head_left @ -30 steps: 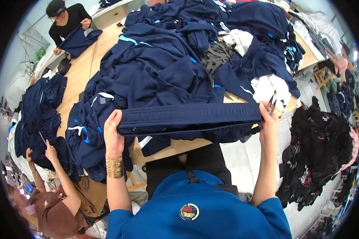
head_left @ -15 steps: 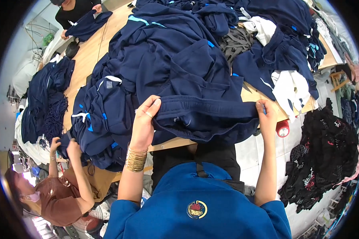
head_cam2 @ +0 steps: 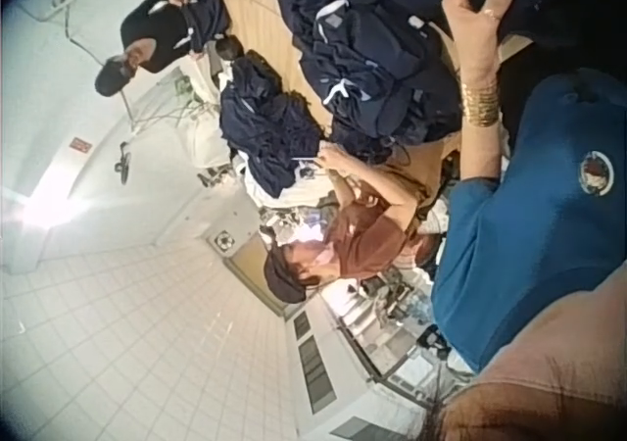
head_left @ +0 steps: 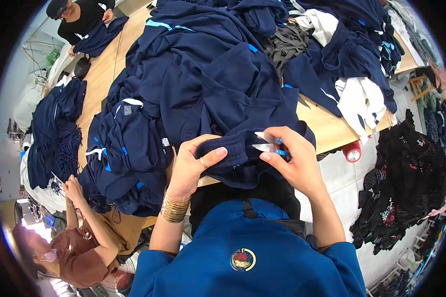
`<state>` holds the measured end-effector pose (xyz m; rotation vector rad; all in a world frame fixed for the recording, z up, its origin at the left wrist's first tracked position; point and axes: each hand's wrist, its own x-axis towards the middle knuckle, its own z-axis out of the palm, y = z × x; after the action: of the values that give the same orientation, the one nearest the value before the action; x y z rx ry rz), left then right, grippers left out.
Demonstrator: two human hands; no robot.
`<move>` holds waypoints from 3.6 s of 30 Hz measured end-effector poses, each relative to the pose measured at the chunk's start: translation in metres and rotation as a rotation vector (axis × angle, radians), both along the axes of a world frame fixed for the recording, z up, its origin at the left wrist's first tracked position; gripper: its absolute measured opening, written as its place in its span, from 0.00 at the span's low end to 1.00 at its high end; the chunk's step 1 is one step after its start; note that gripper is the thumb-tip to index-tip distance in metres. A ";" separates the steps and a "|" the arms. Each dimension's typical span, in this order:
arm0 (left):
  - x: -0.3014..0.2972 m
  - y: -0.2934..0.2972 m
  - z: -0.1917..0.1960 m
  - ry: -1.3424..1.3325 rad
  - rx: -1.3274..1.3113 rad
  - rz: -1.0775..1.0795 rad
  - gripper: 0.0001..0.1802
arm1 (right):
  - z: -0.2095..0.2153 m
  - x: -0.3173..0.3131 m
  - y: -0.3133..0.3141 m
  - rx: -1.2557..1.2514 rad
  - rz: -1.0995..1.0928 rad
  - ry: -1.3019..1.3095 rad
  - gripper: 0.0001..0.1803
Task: Trim loose threads from blue athletic shorts at a garment production table.
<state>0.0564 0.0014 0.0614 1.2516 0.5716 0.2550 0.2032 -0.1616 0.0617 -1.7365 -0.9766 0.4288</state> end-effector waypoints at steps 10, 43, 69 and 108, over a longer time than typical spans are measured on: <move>-0.001 -0.006 0.006 0.011 -0.143 -0.031 0.10 | 0.002 -0.006 0.004 0.010 0.013 -0.425 0.14; -0.002 -0.017 0.009 0.033 0.038 -0.206 0.09 | -0.007 -0.009 0.002 0.111 -0.223 -0.162 0.14; 0.008 -0.026 0.010 0.012 -0.010 -0.180 0.07 | 0.013 -0.002 -0.029 -0.149 0.061 -0.499 0.15; 0.010 -0.023 0.007 0.039 -0.154 -0.176 0.09 | 0.014 -0.009 -0.024 -0.139 0.070 -0.607 0.12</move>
<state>0.0661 -0.0216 0.0688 1.1509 0.5017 0.0380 0.1944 -0.1853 0.0758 -2.0115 -1.4639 -0.0004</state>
